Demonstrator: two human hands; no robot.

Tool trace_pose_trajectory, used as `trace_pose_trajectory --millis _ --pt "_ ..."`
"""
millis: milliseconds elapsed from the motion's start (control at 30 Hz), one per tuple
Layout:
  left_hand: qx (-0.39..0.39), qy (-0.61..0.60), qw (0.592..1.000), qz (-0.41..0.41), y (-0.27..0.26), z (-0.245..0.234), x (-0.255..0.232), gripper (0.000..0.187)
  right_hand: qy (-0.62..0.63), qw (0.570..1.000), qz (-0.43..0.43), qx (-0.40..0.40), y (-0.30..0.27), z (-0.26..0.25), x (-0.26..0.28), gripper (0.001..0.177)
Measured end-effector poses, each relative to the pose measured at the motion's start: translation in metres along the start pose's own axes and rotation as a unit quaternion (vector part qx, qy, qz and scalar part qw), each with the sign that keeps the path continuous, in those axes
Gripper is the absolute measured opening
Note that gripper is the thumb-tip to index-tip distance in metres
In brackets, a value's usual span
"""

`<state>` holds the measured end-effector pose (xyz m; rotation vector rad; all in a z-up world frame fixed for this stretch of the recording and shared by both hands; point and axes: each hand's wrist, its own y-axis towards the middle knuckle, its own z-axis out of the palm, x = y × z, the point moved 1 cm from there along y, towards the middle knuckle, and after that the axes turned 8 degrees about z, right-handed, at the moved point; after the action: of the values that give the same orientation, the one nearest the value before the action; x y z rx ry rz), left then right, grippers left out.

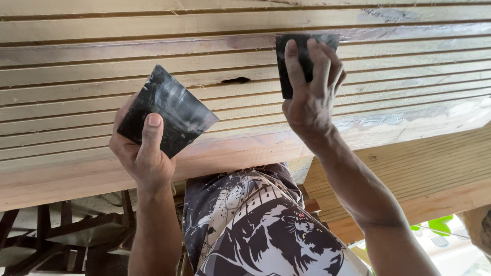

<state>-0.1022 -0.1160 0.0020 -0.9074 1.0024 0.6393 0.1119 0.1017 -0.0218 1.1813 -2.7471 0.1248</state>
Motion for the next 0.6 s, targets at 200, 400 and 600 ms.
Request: trace_pose_trajectory --millis 200,400,600 --pt "0.003 0.003 1.000 -0.002 0.003 -0.009 -0.007 0.033 0.008 1.000 0.019 -0.002 -0.001 -0.002 0.012 0.048" --pt "-0.003 0.013 1.000 0.004 0.007 -0.018 -0.011 0.034 0.021 0.999 0.014 0.023 0.007 0.000 0.036 0.049" --pt "0.018 -0.007 1.000 0.023 0.017 -0.016 -0.013 0.034 0.023 0.998 0.025 0.047 0.016 -0.028 0.035 0.043"
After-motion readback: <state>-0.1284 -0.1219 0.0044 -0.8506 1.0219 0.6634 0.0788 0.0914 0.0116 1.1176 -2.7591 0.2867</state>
